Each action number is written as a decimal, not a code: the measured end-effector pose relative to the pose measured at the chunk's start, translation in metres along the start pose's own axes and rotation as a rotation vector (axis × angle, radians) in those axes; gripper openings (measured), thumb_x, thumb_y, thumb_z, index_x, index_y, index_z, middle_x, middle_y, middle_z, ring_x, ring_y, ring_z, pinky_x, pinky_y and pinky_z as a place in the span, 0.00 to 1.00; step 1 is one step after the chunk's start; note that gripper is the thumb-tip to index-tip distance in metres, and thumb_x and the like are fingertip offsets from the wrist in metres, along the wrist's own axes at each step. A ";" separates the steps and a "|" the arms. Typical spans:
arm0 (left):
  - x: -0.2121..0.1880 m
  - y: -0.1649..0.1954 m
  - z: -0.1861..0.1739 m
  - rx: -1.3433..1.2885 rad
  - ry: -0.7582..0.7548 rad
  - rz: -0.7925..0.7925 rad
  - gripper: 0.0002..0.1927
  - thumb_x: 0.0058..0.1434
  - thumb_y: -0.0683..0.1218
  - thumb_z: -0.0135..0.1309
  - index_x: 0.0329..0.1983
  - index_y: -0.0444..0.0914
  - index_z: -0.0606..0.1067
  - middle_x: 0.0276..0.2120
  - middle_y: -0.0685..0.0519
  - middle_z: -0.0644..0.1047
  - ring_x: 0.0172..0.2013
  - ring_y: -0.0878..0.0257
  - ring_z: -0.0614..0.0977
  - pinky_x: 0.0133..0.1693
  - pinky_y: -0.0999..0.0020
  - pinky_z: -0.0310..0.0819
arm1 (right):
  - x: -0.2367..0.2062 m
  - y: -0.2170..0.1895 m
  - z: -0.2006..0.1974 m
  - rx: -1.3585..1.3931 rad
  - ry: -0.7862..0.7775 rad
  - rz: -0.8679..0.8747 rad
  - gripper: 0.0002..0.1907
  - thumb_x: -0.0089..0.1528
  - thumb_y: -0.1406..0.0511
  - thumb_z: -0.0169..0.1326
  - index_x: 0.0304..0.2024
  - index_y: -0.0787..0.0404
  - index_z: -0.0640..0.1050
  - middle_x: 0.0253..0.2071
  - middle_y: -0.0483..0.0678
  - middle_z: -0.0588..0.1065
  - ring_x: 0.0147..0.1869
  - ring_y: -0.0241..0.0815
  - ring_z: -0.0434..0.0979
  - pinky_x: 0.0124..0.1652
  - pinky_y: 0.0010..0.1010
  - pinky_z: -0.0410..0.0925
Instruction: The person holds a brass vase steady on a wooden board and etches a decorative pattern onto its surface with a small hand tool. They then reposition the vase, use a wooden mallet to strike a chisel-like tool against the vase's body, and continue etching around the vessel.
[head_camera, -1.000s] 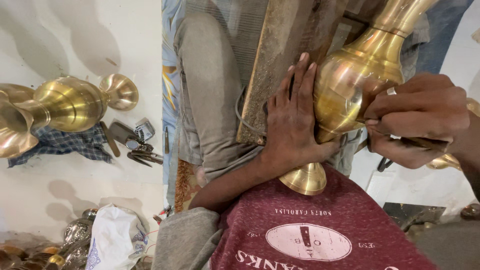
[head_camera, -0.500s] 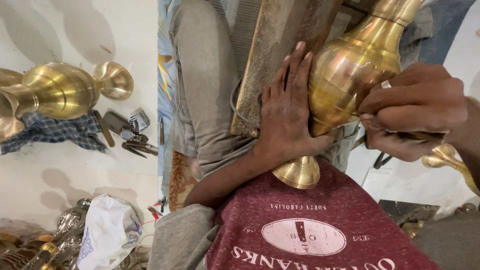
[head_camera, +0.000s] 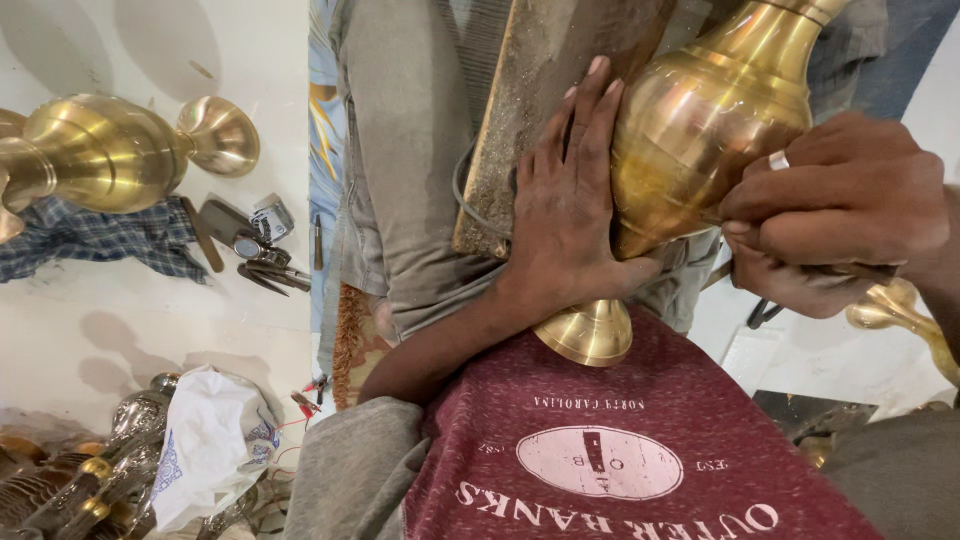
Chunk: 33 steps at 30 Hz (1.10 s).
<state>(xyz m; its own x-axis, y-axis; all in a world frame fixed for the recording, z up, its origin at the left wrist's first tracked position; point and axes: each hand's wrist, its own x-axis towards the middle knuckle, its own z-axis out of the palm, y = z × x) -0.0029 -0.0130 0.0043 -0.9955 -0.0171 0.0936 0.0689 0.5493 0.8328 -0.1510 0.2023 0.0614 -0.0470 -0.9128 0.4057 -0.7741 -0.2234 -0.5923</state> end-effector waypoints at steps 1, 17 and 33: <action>0.000 -0.001 0.001 -0.005 0.001 0.011 0.75 0.37 0.60 0.72 0.80 0.42 0.37 0.78 0.45 0.42 0.76 0.38 0.54 0.72 0.32 0.55 | -0.002 0.000 0.000 -0.005 -0.035 -0.020 0.15 0.51 0.72 0.61 0.18 0.56 0.67 0.26 0.57 0.77 0.18 0.38 0.73 0.16 0.28 0.63; 0.004 0.005 0.000 0.004 -0.010 0.025 0.74 0.38 0.57 0.72 0.79 0.40 0.37 0.79 0.43 0.42 0.75 0.38 0.54 0.74 0.34 0.52 | -0.009 -0.001 -0.004 0.020 -0.156 -0.036 0.12 0.47 0.70 0.63 0.22 0.58 0.71 0.30 0.56 0.78 0.21 0.42 0.77 0.18 0.32 0.67; 0.009 0.012 0.003 0.086 -0.006 0.048 0.75 0.40 0.61 0.73 0.79 0.37 0.36 0.79 0.40 0.43 0.76 0.38 0.56 0.73 0.31 0.52 | -0.035 -0.021 0.052 0.853 1.202 0.435 0.05 0.65 0.76 0.55 0.43 0.66 0.77 0.37 0.62 0.79 0.30 0.40 0.84 0.29 0.24 0.77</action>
<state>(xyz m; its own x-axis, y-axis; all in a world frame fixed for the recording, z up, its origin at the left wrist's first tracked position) -0.0113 -0.0039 0.0129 -0.9915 0.0163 0.1289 0.1112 0.6191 0.7774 -0.1000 0.2211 0.0239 -0.9568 -0.2446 0.1573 -0.0050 -0.5271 -0.8498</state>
